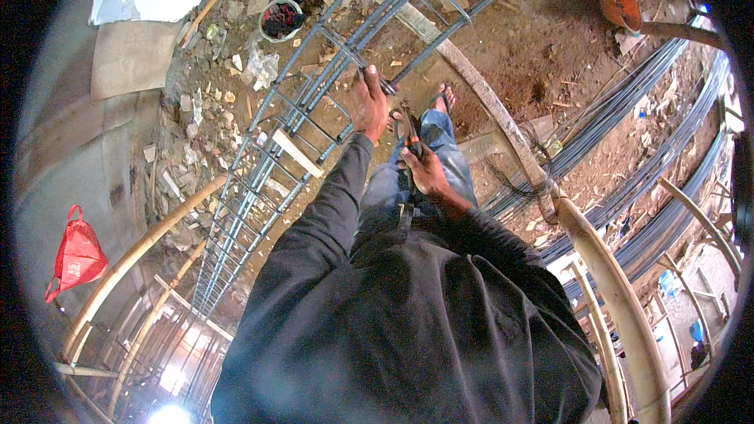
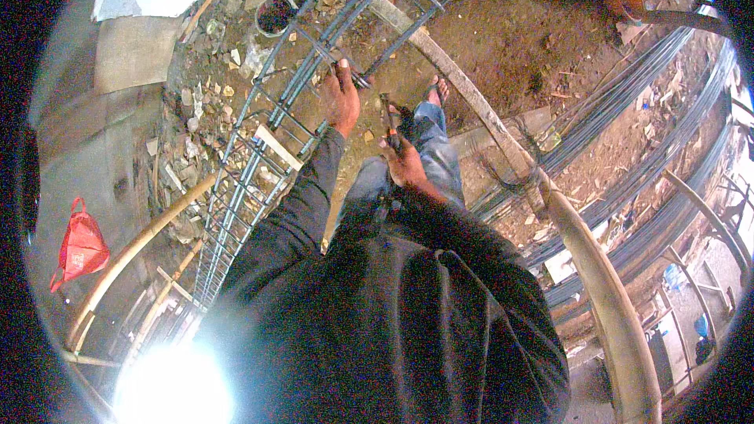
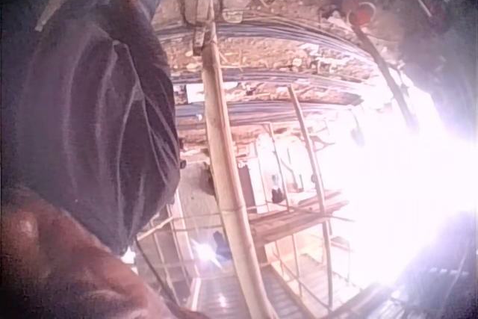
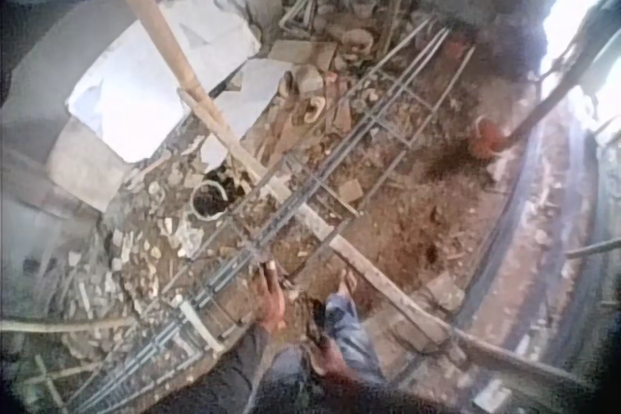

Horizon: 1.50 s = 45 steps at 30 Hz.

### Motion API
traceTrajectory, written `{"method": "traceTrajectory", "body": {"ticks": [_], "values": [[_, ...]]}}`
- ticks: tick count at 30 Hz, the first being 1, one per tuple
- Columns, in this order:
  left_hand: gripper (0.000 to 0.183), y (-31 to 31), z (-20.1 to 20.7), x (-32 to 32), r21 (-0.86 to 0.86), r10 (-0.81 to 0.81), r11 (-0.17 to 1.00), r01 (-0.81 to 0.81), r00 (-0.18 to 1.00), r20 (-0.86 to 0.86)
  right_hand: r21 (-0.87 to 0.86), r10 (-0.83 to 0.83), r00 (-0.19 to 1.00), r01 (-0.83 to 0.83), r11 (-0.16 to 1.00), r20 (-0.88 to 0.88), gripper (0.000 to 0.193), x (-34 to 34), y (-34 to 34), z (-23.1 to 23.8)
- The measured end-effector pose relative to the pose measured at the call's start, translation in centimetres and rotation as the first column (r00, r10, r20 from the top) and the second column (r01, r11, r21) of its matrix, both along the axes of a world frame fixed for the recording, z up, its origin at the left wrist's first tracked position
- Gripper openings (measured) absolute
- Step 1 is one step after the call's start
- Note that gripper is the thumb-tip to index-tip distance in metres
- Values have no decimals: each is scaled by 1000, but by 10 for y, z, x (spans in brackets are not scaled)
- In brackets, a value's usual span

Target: The person assembles a rebar grid by tying intersecting steel bars with wire using pliers. They repeatedly wrap wire around bar intersections and twist it to secure the grid structure.

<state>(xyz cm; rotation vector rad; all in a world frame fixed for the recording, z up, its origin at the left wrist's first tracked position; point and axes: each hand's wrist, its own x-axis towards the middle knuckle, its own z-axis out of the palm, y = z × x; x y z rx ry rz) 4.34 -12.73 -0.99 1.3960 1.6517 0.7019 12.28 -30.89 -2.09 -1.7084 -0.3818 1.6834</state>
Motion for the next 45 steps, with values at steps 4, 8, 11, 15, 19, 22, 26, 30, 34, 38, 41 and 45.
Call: {"method": "traceTrajectory", "body": {"ticks": [4, 8, 11, 15, 19, 22, 26, 30, 34, 38, 41, 45], "values": [[58, 1, -2, 1, -76, 24, 997, -19, 997, 77, 0, 212, 936, -221, 975, 282, 57, 18, -6, 23], [62, 0, -1, 2, -10, 21, 1000, -20, 998, 56, 217, 147, 896, -256, 942, 420, 57, 20, -5, 36], [63, -4, -5, -3, -17, -12, 1000, 11, 997, -73, 296, 123, 887, -275, 915, 445, 57, 14, 2, 32], [62, -7, -20, -13, 182, -142, 977, 110, 975, 171, 236, 154, 923, -247, 940, 351, 58, 18, 3, 37], [67, -2, -28, -7, -7, -16, 1000, 16, 1000, -1, 74, 226, 900, -272, 960, 374, 47, 46, 4, 73], [70, 4, -18, -7, -85, 155, 981, -174, 969, -195, 9, 220, 841, -258, 966, 495, 49, 69, 21, 99], [70, -3, 6, -16, -102, 150, 985, -141, 986, 79, 199, 84, 690, -320, 926, 719, 47, 101, 53, 118], [58, -12, 23, -29, 104, 198, 974, -202, 979, 51, 292, -22, 478, -500, 815, 878, 54, 139, 95, 120], [55, 27, 26, -50, 447, 339, 872, -198, 903, -263, 185, -18, 284, -575, 797, 959, 70, 189, 153, 97], [53, 57, 45, -83, 264, 328, 922, -282, 933, -150, 249, -159, 193, -702, 667, 968, 75, 236, 230, 55], [46, 54, 69, -109, 336, 389, 872, -356, 921, -32, 190, -245, 27, -714, 674, 969, 73, 245, 275, 20], [37, 23, 77, -142, 499, 642, 606, -620, 751, 154, 145, -228, 0, -771, 620, 974, 63, 261, 309, -3]]}}
